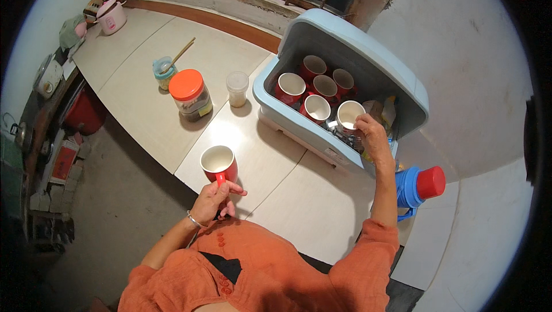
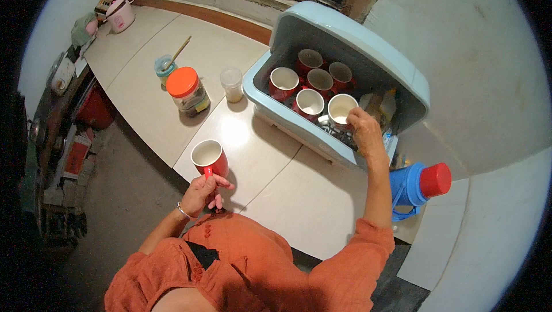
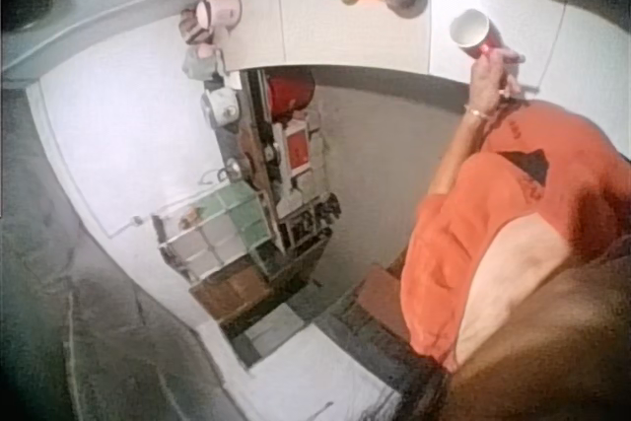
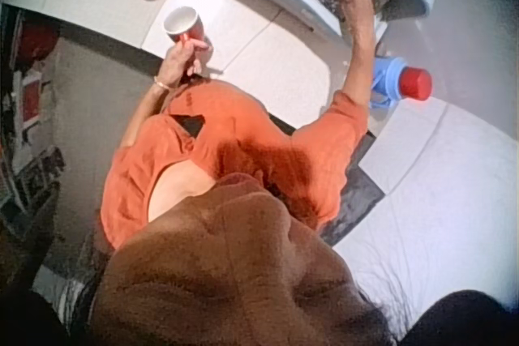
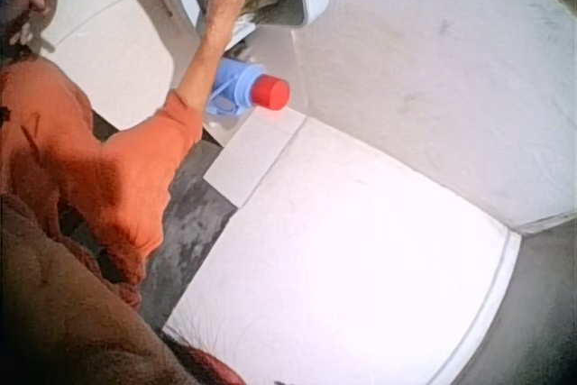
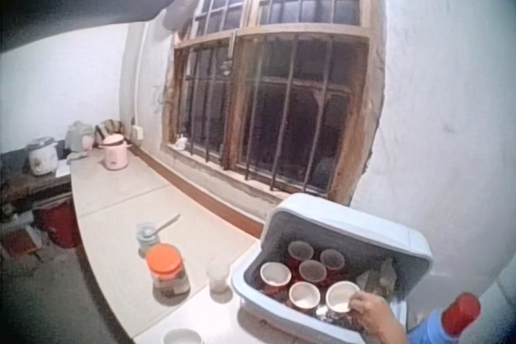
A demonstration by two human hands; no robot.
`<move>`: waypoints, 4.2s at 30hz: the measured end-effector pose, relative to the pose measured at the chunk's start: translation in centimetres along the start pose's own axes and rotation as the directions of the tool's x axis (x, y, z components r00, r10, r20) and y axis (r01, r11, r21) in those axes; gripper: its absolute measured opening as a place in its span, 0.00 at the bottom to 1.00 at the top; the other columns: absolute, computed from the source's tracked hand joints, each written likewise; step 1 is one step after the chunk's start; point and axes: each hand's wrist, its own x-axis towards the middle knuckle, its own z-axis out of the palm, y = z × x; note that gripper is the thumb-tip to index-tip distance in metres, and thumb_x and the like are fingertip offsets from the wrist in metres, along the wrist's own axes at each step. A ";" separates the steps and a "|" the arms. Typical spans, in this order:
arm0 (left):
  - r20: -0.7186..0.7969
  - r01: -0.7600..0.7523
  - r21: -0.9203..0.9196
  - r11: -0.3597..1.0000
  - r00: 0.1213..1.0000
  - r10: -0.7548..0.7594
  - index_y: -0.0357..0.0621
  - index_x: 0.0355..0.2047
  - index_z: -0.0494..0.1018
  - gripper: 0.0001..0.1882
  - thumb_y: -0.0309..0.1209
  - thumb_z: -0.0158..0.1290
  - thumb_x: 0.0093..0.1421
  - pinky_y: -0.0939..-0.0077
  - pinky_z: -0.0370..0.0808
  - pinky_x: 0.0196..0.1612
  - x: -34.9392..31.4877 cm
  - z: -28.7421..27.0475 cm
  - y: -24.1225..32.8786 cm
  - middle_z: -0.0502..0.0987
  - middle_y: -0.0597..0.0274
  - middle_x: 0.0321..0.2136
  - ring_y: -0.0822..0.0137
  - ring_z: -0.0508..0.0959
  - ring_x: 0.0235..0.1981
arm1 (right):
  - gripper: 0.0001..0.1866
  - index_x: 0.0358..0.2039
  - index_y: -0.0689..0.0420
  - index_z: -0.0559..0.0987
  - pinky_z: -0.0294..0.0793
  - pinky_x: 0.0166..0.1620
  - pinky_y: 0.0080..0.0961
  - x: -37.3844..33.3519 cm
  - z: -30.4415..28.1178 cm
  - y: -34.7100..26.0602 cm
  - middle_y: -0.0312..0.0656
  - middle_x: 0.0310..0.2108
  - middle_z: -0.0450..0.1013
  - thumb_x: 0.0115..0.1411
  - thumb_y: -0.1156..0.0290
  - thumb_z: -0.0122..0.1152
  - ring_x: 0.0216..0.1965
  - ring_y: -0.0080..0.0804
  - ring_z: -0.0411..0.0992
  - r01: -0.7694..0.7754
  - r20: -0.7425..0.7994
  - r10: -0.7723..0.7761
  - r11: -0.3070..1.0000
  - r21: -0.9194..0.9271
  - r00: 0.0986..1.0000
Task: The person wipes a white mug with a cloth and places it on a counter. They then pick up several red mugs and carry them into a kitchen area, placing them into a dish rack. The person opens a container of grains and pours them into a mug, followed by adding a dark substance from another container. Finally, they pour hot water from a blue thermos into the mug.
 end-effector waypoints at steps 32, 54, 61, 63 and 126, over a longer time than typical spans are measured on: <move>0.040 0.166 0.101 0.981 0.984 -0.171 0.40 0.41 0.71 0.21 0.45 0.38 0.68 0.88 0.65 0.18 -0.1 0.4 -2.2 0.76 0.62 0.33 0.78 0.74 0.18 | 0.12 0.27 0.64 0.79 0.72 0.31 0.31 4.4 4.4 5.1 0.50 0.27 0.74 0.38 0.81 0.70 0.28 0.42 0.74 0.067 0.251 -0.123 0.973 0.220 0.960; 0.114 0.214 0.014 0.977 0.970 -0.214 0.39 0.42 0.70 0.19 0.42 0.39 0.68 0.88 0.64 0.16 0.5 2.5 -2.0 0.76 0.63 0.38 0.80 0.74 0.18 | 0.10 0.34 0.64 0.81 0.74 0.39 0.31 3.2 3.0 -0.4 0.54 0.33 0.76 0.48 0.81 0.61 0.32 0.43 0.75 -0.019 0.375 -0.120 0.937 0.348 0.919; 0.138 0.227 0.021 0.974 0.964 -0.228 0.39 0.42 0.70 0.19 0.42 0.39 0.68 0.88 0.65 0.17 0.9 2.8 -2.3 0.76 0.61 0.41 0.79 0.74 0.18 | 0.10 0.33 0.65 0.80 0.74 0.38 0.31 3.5 4.7 1.1 0.54 0.32 0.75 0.47 0.84 0.58 0.33 0.45 0.75 0.135 0.292 -0.251 0.921 0.365 0.923; 0.143 0.239 0.021 0.971 0.960 -0.240 0.38 0.42 0.70 0.19 0.42 0.38 0.68 0.88 0.65 0.18 1.1 2.8 -2.3 0.76 0.60 0.41 0.79 0.74 0.18 | 0.11 0.33 0.65 0.80 0.74 0.37 0.31 3.4 5.2 1.3 0.54 0.32 0.76 0.47 0.85 0.57 0.32 0.45 0.75 0.040 0.339 -0.202 0.902 0.430 0.919; 0.024 0.228 -0.012 0.974 0.974 -0.227 0.37 0.42 0.69 0.21 0.43 0.36 0.68 0.87 0.66 0.18 -0.1 1.1 -4.0 0.77 0.55 0.39 0.75 0.74 0.17 | 0.30 0.56 0.61 0.67 0.68 0.52 0.40 14.3 10.0 -9.4 0.61 0.46 0.70 0.52 0.70 0.62 0.50 0.54 0.69 -0.197 0.321 0.072 0.905 0.377 0.944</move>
